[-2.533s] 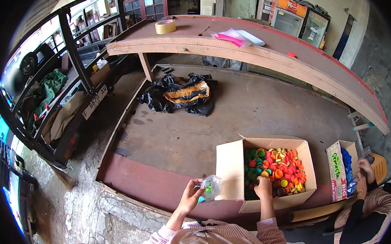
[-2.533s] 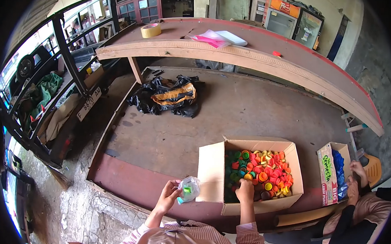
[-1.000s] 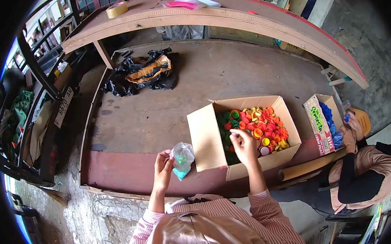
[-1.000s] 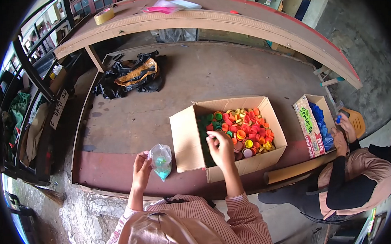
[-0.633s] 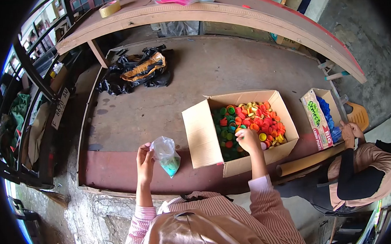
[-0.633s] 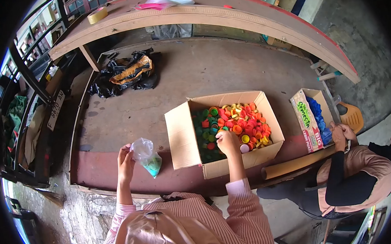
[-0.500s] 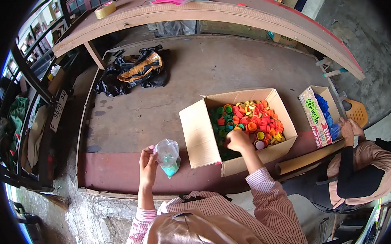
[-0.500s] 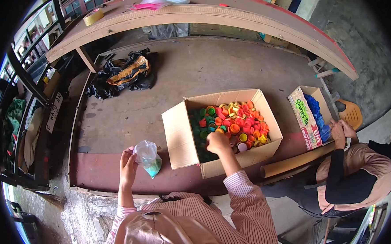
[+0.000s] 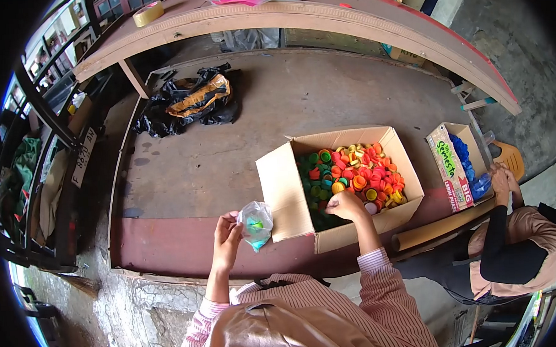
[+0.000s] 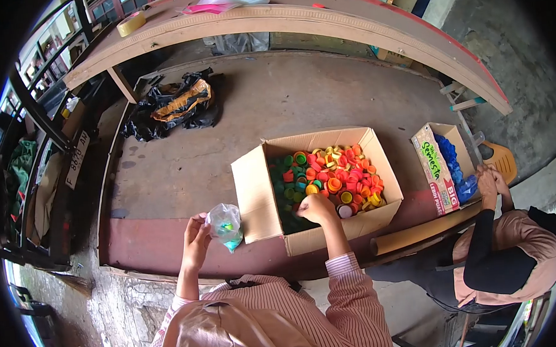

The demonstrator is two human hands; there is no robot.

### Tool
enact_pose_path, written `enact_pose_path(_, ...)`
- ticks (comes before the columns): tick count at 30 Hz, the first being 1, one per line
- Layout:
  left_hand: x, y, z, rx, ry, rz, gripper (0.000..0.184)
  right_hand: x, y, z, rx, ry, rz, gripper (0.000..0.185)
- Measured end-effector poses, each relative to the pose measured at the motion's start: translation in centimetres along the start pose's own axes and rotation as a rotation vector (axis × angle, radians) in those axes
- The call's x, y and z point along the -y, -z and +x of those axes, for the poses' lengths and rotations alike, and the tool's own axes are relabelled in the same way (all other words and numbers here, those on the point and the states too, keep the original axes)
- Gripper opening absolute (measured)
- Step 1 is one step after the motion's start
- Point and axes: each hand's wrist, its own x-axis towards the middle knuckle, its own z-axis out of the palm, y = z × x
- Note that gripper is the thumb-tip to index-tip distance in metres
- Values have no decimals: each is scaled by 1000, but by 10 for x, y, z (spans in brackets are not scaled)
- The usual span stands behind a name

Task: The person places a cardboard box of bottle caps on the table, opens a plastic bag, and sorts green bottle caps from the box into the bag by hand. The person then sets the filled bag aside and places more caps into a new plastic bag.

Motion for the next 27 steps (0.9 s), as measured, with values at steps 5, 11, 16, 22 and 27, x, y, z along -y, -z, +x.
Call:
enact_pose_path(5,-1,-2,-1,7,12,-29,22,1,4,-6,-74,19,235,22)
enact_pose_path(11,1,1,-1,10,19,-3,22,48,9,-23,-507,277,693,12)
enact_pose_path(16,-2,-3,-2,-3,10,-13,22,124,15,-49,-438,749,714,10)
enact_pose_path(22,-2,0,-3,8,-17,-26,24,151,-11,-41,-433,790,293,6)
enact_pose_path(27,-2,2,-4,9,-24,-5,25,154,-18,-35,-327,715,132,8)
